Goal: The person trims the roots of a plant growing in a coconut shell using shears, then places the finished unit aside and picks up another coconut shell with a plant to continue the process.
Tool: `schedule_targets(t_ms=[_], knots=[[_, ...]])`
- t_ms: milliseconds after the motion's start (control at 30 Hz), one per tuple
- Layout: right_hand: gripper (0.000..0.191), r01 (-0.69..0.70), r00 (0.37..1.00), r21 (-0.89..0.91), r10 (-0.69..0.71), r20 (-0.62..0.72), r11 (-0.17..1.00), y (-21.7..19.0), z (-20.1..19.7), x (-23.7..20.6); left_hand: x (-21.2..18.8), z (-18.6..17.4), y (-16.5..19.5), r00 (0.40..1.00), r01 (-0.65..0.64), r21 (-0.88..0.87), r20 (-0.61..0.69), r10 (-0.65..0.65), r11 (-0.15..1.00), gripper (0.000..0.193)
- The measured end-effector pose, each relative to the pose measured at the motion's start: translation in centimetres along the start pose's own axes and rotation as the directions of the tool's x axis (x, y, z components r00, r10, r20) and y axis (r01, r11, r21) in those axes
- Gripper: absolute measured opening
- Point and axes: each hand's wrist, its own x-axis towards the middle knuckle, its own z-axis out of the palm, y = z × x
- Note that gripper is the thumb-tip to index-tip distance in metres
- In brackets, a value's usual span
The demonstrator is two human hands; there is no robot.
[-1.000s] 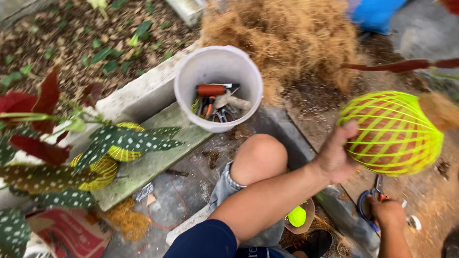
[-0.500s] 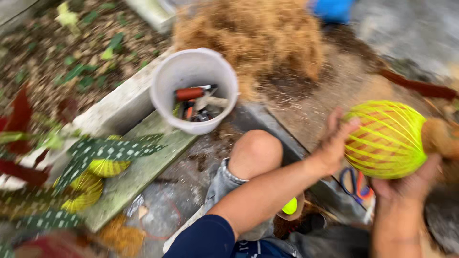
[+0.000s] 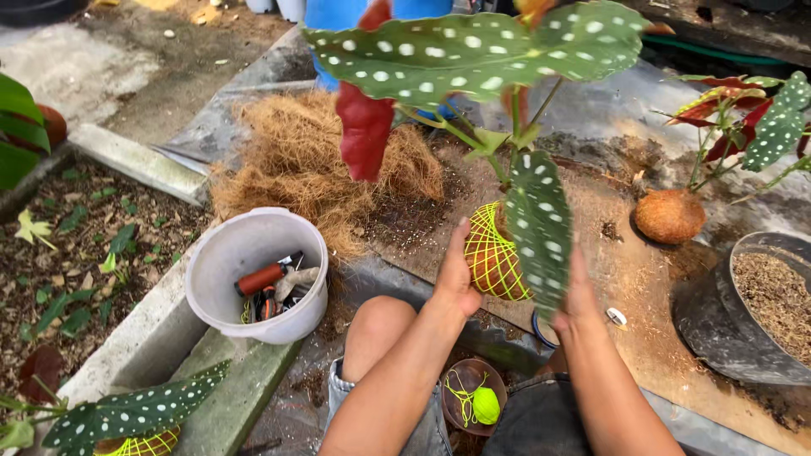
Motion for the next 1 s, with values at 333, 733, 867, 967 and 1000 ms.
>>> schedule_targets(t_ms=[333,733,867,967,1000], knots=[[0.046,0.179,0.984,0.285,-0.178,-0.030,0.942,4.7,1.1,-1.3,-1.7,0.5,0.9,0.989,-0.036,0.064,-0.143,0.045,0.997,0.079],[0.046,0.638,0.767,-0.605,-0.466,0.441,0.477,-0.9,-0.7,-0.5,-1.4,-3.3,-1.3,0.982,-0.017,0.021,0.190,0.012,1.000,0.054],[0.025,0.565,0.812,-0.536,-0.538,0.226,0.627,0.0,-1.2,0.5,-1.3,-3.4,-1.3,0.999,-0.038,0.027,-0.025,0.039,0.999,0.043],[0.020,0.454,0.822,-0.633,-0.569,0.026,0.627,0.6,-3.7,1.4,-1.8,-3.7,-1.4,0.998,-0.046,-0.011,-0.037,0.046,0.999,0.040],[0.019,0.356,0.836,-0.671,-0.542,-0.081,0.650,0.3,-4.7,2.0,-1.9,-3.8,-1.3,0.998,-0.057,-0.070,-0.018,0.056,0.996,0.039]])
